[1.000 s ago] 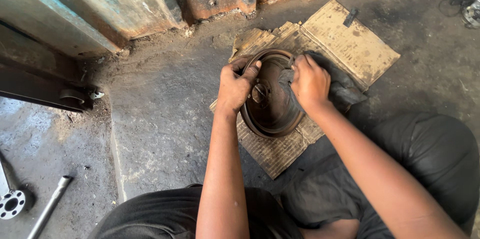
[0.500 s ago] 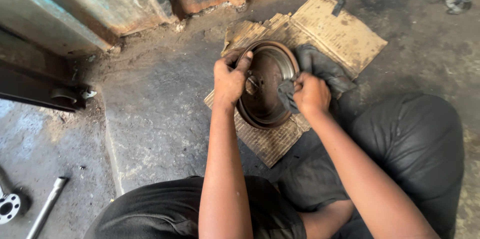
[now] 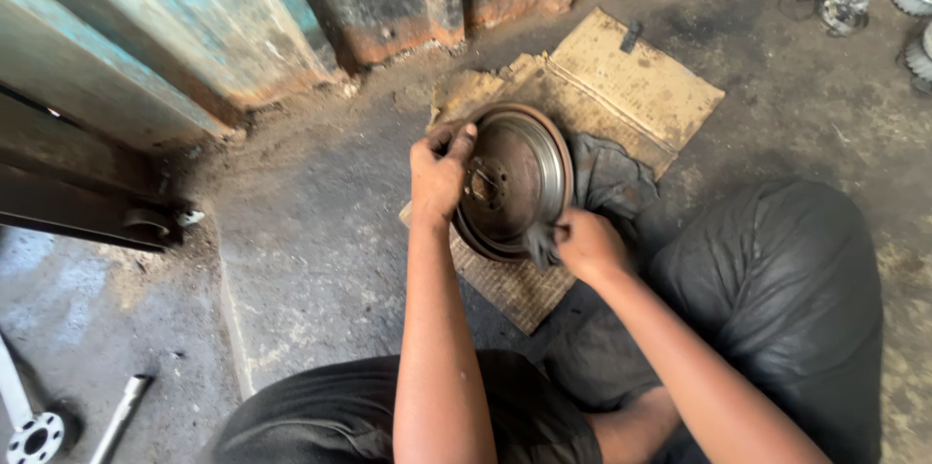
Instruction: The person sits on the floor and cleans a circular metal mechanical part, likely a brake drum, using a dark cloth. They wipe the interior and exterior surfaces of the part, rotating it to access different areas.
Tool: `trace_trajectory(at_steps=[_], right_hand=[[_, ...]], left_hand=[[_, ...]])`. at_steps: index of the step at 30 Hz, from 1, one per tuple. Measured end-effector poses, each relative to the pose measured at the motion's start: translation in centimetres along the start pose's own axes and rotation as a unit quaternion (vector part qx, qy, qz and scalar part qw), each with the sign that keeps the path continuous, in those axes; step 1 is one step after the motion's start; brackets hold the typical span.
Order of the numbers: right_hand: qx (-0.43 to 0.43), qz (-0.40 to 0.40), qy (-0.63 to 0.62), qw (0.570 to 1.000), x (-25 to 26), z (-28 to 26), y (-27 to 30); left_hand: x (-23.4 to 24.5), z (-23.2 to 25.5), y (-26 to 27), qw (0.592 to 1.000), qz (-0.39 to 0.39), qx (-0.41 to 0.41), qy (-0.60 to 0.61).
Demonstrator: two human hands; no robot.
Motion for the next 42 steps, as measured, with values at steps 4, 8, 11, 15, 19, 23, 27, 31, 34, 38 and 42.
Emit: trace_trajectory(at_steps=[4, 8, 11, 15, 19, 23, 27, 31, 34, 38, 42], right_hand=[[0.085, 0.010, 0.041, 0.995, 0.8, 0.7, 0.9], [0.091, -0.010, -0.013, 0.996, -1.4, 2.3, 1.2], [0.099, -0.050, -0.122, 0.986, 0.8, 3.4, -0.9], [0.136, 0.096, -0.015, 0.986, 11.3, 4.3, -5.3], [0.134, 0.373, 0.040, 0.917, 22.9, 3.4, -7.8], [0.305, 0.499, 0.237, 0.775, 23.3, -0.1, -7.6], [0.291, 0.238, 0.030, 0.926, 13.3, -1.1, -10.4], [0.101, -0.007, -0.114, 0.988, 2.9, 1.3, -14.3], [0.080, -0.058, -0.149, 0.984, 0.3, 3.1, -15.5], [0.047, -0.123, -0.465, 0.875, -0.4, 2.8, -14.8], [0.125, -0.070, -0.601, 0.787, 3.0, 1.3, -14.2]], left_hand=[[0.4, 0.2, 0.0, 0.999, 0.020, 0.020, -0.039], [0.1, -0.6, -0.4, 1.000, -0.007, -0.016, -0.001], [0.3, -0.9, -0.5, 0.999, -0.012, 0.031, -0.013], [0.9, -0.9, -0.4, 0.993, -0.097, 0.071, -0.017], [1.2, 0.2, -0.1, 0.987, -0.133, 0.091, 0.003], [0.8, 1.0, -0.4, 0.982, -0.110, 0.153, -0.032], [0.7, -0.4, -1.0, 0.980, -0.067, 0.179, -0.047], [1.8, -1.3, -0.9, 0.980, -0.109, 0.165, 0.035], [1.4, -1.6, -0.6, 0.970, -0.100, 0.212, 0.067], [0.5, -0.9, -2.0, 0.978, -0.042, 0.205, -0.009], [-0.7, 1.2, -2.2, 0.993, -0.006, 0.045, -0.106]])
Point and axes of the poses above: each hand's wrist, its own y-axis away from the middle knuckle, its own x-axis out of the back of the hand, z = x × y, the point moved 1 cm from there along -y, towards the middle knuckle, and after that the axes turned 2 degrees about -z, right-handed, at the moved point
